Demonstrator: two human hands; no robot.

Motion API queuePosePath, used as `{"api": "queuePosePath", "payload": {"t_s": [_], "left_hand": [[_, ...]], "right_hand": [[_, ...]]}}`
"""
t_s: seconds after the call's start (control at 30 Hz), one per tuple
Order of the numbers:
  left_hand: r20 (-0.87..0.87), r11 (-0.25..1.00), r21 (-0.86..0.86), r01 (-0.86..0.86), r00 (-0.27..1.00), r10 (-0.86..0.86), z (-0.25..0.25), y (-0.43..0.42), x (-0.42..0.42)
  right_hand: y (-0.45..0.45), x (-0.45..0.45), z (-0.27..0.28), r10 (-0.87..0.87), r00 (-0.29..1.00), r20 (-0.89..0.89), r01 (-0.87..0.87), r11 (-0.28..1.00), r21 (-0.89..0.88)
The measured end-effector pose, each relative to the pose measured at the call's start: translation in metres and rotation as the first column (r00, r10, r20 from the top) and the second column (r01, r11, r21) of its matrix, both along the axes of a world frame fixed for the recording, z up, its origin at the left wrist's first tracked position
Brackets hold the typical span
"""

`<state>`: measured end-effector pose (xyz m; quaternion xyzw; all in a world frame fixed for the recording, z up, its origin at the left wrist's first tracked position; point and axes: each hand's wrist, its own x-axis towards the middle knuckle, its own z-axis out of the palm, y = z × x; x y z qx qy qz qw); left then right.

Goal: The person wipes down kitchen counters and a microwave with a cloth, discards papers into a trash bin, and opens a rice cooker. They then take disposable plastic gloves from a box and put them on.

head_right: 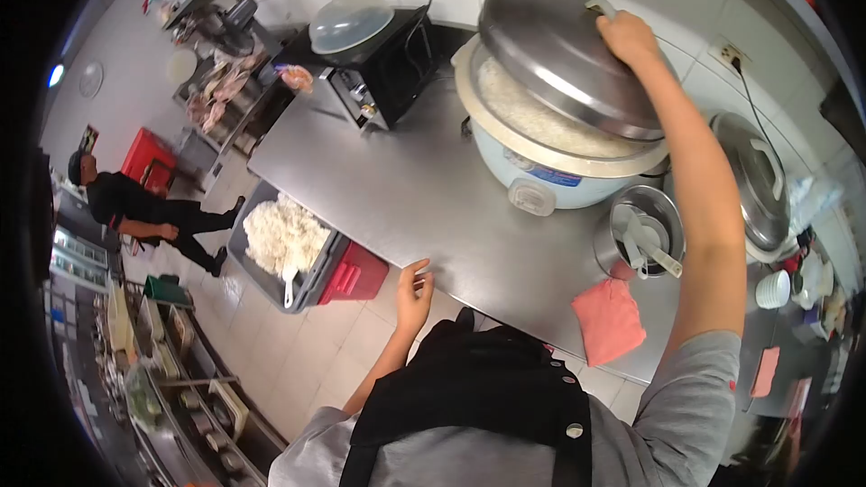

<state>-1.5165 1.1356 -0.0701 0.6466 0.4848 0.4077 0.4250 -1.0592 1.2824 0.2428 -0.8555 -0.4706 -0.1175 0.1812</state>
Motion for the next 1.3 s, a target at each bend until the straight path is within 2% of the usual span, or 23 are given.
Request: {"api": "queuePosePath", "payload": {"t_s": [0.1,0.3,0.37,0.63,0.73,0.8,0.87,0.93,1.0,1.03,1.1,1.13,1.2,1.23,1.27,1.3], "left_hand": [[0.016,1.0,-0.014,0.022,1.0,-0.022,0.012,0.007,0.005],[0.007,0.977,0.169,0.129,0.991,-0.132,0.034,0.027,0.023],[0.051,0.983,0.159,0.093,0.993,-0.102,0.037,0.029,0.027],[0.043,0.98,0.13,0.148,0.987,-0.155,0.039,0.031,0.034],[0.051,0.977,0.125,0.171,0.983,-0.178,0.041,0.034,0.041],[0.032,0.968,0.166,0.189,0.98,-0.197,0.046,0.038,0.045],[0.03,0.962,0.193,0.193,0.979,-0.203,0.042,0.043,0.046],[0.03,0.957,0.215,0.194,0.978,-0.205,0.042,0.049,0.048],[0.029,0.966,0.183,0.182,0.981,-0.19,0.043,0.049,0.051],[0.028,0.967,0.177,0.184,0.981,-0.192,0.045,0.05,0.052],[0.047,0.961,0.204,0.188,0.978,-0.201,0.049,0.05,0.055],[0.044,0.963,0.192,0.191,0.978,-0.203,0.051,0.048,0.057],[0.025,0.969,0.175,0.175,0.983,-0.182,0.058,0.047,0.062],[0.022,0.97,0.172,0.173,0.984,-0.179,0.059,0.047,0.065],[0.041,0.961,0.206,0.185,0.979,-0.197,0.06,0.045,0.068],[0.058,0.95,0.242,0.196,0.975,-0.216,0.06,0.042,0.07]], "right_hand": [[-0.003,-0.026,-0.013,-0.003,1.0,-0.011,0.003,0.999,-0.039],[0.007,-0.043,-0.05,-0.002,0.999,-0.042,0.003,1.0,0.031],[0.008,-0.042,-0.052,-0.016,0.995,-0.095,0.021,0.999,0.049],[0.01,-0.039,-0.067,-0.017,0.999,-0.049,0.022,0.994,0.104],[-0.002,-0.047,-0.048,0.027,0.997,-0.069,-0.024,0.999,0.04],[-0.022,-0.07,-0.005,0.084,0.995,-0.049,-0.091,0.985,-0.149],[-0.042,-0.08,0.035,0.251,0.96,0.122,-0.241,0.966,-0.091],[-0.064,-0.092,0.077,0.234,0.892,0.388,-0.291,0.952,0.095],[-0.08,-0.087,0.12,0.155,0.73,0.666,-0.424,0.866,0.264],[-0.085,-0.087,0.135,0.157,0.732,0.663,-0.422,0.869,0.26],[-0.092,-0.084,0.151,0.242,0.637,0.732,-0.593,0.761,0.264],[-0.08,-0.076,0.137,0.411,0.581,0.703,-0.707,0.683,0.185],[-0.071,-0.095,0.081,0.519,0.835,0.185,-0.539,0.838,0.084],[-0.051,-0.086,0.041,0.479,0.851,0.215,-0.49,0.872,0.0],[-0.038,-0.082,0.01,0.366,0.906,0.213,-0.358,0.93,-0.08],[-0.017,-0.067,-0.034,0.21,0.95,0.23,-0.22,0.975,0.02]]}}
